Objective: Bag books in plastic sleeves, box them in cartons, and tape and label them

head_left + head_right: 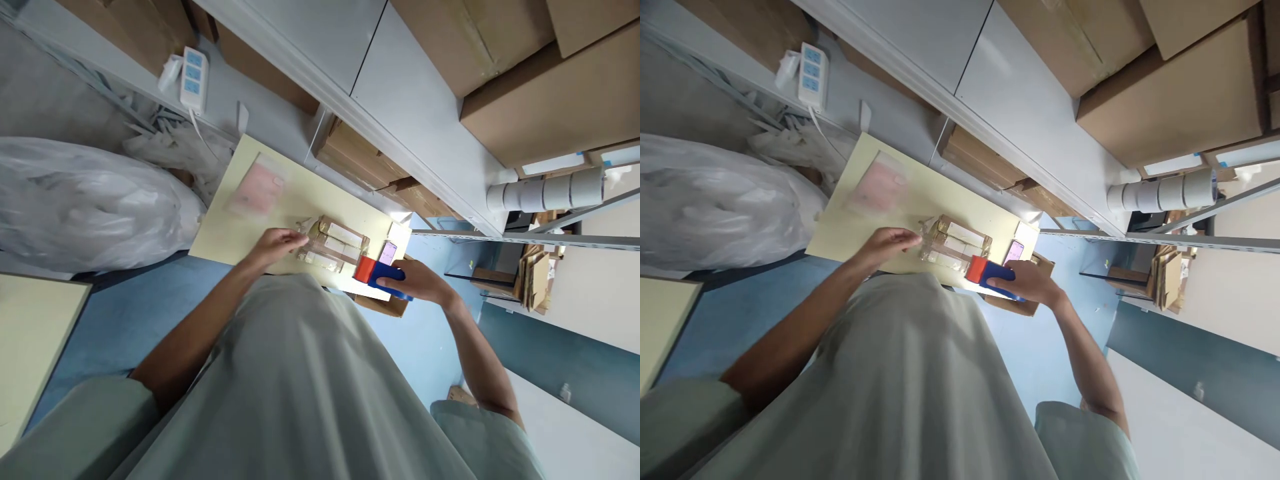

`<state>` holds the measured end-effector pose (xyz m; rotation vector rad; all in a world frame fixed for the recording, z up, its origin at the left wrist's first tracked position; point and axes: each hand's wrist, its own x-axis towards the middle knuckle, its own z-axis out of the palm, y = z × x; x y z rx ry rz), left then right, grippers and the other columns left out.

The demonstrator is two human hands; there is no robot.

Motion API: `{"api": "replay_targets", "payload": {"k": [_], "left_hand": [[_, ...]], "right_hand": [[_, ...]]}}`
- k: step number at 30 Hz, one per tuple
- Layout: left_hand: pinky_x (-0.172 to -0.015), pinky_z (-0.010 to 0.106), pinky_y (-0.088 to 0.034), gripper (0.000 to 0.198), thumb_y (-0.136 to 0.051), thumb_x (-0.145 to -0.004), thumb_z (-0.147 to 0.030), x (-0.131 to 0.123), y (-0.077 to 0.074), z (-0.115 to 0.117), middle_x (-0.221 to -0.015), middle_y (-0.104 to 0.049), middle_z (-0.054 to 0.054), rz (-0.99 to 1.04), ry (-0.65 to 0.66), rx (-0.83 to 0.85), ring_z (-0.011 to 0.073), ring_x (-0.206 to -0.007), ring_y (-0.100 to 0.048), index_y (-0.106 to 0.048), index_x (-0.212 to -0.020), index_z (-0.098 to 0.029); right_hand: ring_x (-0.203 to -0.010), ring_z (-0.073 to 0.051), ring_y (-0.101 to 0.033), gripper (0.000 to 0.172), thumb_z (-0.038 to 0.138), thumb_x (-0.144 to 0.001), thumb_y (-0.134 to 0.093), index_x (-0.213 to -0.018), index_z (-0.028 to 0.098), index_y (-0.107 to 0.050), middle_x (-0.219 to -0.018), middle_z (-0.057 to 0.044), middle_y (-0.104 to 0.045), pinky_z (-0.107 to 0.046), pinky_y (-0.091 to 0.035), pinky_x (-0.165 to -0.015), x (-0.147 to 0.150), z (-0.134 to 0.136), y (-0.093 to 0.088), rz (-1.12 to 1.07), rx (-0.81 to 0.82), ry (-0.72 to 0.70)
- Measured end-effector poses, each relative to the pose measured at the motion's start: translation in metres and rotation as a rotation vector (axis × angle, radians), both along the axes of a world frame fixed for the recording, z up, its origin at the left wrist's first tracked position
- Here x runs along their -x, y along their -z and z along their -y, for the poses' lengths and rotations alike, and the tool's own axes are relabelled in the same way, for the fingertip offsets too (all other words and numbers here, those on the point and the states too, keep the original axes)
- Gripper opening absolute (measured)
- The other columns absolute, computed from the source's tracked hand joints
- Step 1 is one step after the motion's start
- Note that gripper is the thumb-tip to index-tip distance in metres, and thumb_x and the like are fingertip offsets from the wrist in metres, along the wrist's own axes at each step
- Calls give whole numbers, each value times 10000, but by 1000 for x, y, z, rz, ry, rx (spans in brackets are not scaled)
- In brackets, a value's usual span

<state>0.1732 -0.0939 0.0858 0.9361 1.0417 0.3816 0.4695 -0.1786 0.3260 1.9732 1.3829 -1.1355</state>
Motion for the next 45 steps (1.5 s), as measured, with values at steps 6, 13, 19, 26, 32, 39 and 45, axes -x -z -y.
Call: {"api": "replay_targets", "payload": {"k": [6,13,19,26,32,39,45], "left_hand": [[-685,308,-488,602,-956,-576,-679,-6,45,-27,-858,-787,88,43,5,77,212,-795,-660,-863,-880,-169],[-722,306,-508,532,-980,-545,-574,-27,72,-33,-956,-822,105,50,-41,178,233,-897,-690,-862,-871,-170],[-768,357,-546,455,-921,-579,-543,-52,96,-25,-782,-771,83,0,-42,175,261,-858,-699,-834,-815,-164],[-926,374,-565,211,-787,-799,-408,-64,101,-15,-964,-826,111,-100,-31,-127,280,-957,-758,-807,-850,-205],[-936,411,-576,675,-930,-697,-376,-55,104,-14,-908,-796,73,-271,-45,-179,341,-993,-772,-755,-1331,-227],[-979,380,-604,719,-800,-730,-210,-51,74,-3,-1237,-707,106,14,111,-422,243,-1010,-696,-685,-1439,-211],[-1151,474,-529,671,-869,-801,-210,-67,53,2,-1288,-582,104,-78,282,-680,317,-1213,-620,-691,-1447,-243]], "right_hand": [[-687,-217,-726,638,871,-900,-669,-888,233,-666,-780,-48,-770,-300,-469,-591,0,-26,-19,9,24,178],[-701,-208,-711,605,823,-927,-692,-827,228,-647,-781,-54,-763,-305,-436,-594,34,-59,-5,119,-34,93],[-752,-212,-710,591,792,-965,-677,-806,224,-648,-829,-64,-770,-313,-410,-629,48,-67,6,177,-36,17],[-787,-234,-720,586,795,-973,-660,-860,219,-679,-869,-81,-787,-322,-424,-653,63,-67,4,209,-17,17],[-795,-242,-722,568,778,-975,-663,-883,218,-693,-856,-80,-780,-324,-428,-674,73,-65,0,200,-22,18],[-771,-237,-710,594,799,-984,-641,-871,218,-695,-862,-86,-778,-334,-417,-665,66,-60,1,208,-15,-4],[-796,-268,-736,638,836,-985,-612,-892,212,-705,-879,-121,-784,-327,-421,-662,55,-56,4,247,-26,-85]]}}
